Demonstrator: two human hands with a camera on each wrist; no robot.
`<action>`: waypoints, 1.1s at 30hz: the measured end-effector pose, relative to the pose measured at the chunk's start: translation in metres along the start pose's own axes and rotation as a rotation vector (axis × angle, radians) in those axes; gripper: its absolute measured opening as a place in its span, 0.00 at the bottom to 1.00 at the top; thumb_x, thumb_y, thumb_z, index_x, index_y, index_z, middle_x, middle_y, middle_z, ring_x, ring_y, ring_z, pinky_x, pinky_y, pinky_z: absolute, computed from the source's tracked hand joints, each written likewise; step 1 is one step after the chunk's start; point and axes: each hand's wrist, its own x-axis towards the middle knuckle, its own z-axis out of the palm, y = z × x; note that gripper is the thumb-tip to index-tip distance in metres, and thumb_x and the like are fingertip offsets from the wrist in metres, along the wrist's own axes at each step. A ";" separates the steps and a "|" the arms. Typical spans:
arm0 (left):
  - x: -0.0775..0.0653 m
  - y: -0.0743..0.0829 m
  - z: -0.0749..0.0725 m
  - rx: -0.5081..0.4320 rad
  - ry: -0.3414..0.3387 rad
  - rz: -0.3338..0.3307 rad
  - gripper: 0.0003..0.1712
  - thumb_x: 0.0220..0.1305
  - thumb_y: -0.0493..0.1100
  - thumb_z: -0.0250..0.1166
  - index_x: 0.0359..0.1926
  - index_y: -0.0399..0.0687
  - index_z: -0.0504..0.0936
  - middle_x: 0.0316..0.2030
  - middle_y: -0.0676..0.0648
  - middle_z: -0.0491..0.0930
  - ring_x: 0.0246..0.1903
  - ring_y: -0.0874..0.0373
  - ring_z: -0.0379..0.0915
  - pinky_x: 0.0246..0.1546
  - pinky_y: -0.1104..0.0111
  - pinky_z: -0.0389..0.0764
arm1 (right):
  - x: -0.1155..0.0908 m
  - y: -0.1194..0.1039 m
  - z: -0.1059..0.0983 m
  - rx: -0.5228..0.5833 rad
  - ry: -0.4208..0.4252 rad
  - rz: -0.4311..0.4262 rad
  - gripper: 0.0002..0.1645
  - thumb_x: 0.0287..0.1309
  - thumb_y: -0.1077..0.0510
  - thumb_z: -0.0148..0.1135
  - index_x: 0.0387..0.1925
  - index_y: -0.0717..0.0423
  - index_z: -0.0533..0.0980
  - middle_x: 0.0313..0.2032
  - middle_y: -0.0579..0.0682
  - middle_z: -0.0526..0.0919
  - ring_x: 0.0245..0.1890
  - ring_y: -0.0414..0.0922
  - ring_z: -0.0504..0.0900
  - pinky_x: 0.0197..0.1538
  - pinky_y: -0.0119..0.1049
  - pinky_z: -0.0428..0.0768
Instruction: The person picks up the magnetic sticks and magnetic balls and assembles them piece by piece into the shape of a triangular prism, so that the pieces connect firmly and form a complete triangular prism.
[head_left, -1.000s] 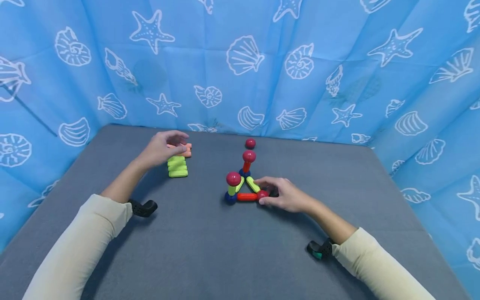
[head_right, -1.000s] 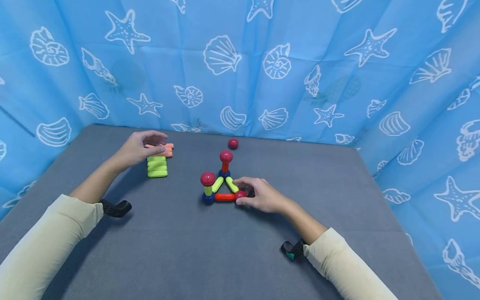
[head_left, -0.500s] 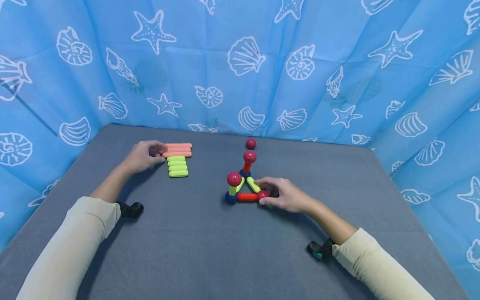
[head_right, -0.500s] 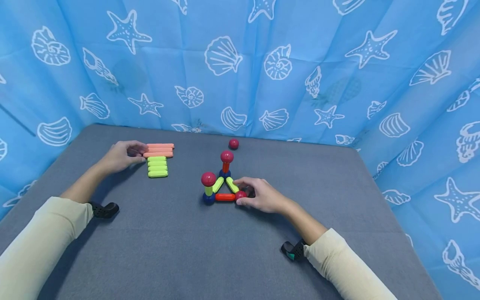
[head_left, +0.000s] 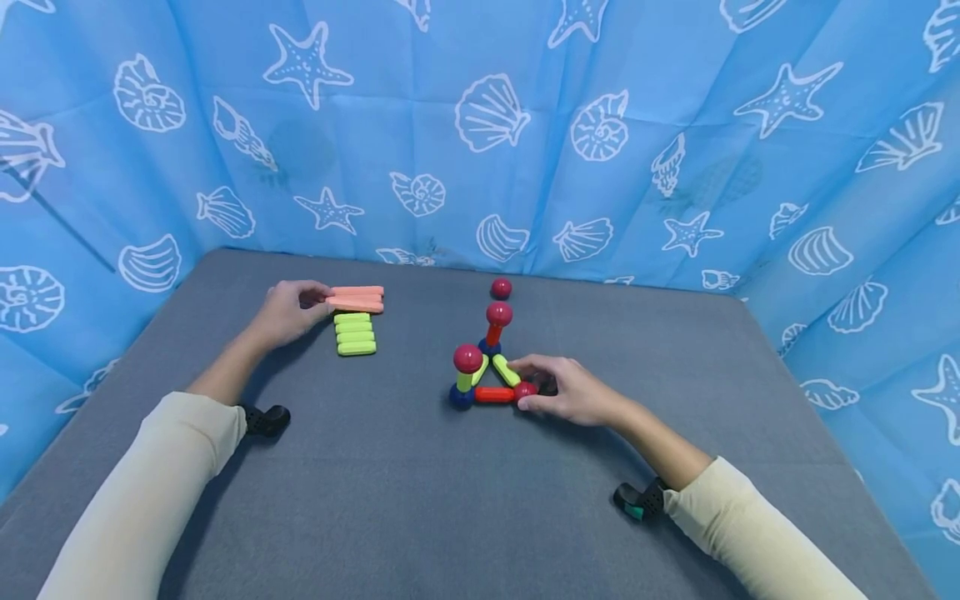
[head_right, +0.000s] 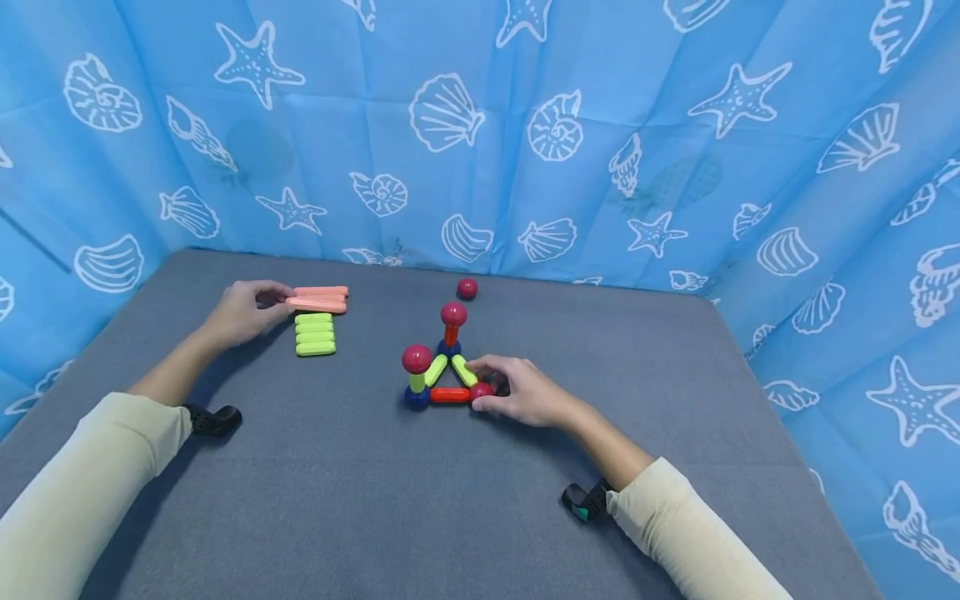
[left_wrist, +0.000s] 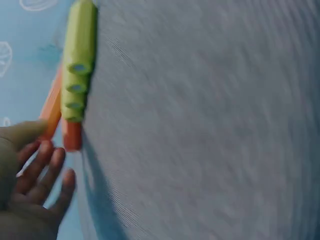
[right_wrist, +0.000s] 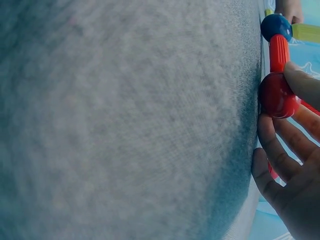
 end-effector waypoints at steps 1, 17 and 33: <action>0.001 0.002 0.000 -0.025 0.036 0.009 0.16 0.70 0.39 0.61 0.54 0.31 0.79 0.47 0.33 0.81 0.49 0.40 0.76 0.47 0.50 0.77 | 0.000 0.000 0.000 0.000 0.000 0.001 0.33 0.60 0.54 0.69 0.65 0.58 0.71 0.58 0.53 0.79 0.48 0.46 0.79 0.51 0.46 0.80; 0.011 0.083 0.030 -0.718 0.063 0.008 0.24 0.68 0.40 0.65 0.62 0.40 0.72 0.46 0.45 0.77 0.43 0.61 0.81 0.44 0.70 0.82 | -0.001 0.001 0.001 -0.001 0.007 0.004 0.33 0.61 0.54 0.69 0.65 0.58 0.72 0.60 0.53 0.78 0.48 0.46 0.79 0.51 0.47 0.79; 0.001 0.133 0.082 -0.751 -0.276 0.038 0.24 0.69 0.38 0.64 0.64 0.44 0.70 0.51 0.39 0.78 0.51 0.49 0.80 0.55 0.55 0.79 | 0.000 0.000 0.001 0.004 0.001 0.036 0.33 0.61 0.53 0.68 0.65 0.57 0.71 0.60 0.54 0.78 0.49 0.46 0.79 0.53 0.45 0.79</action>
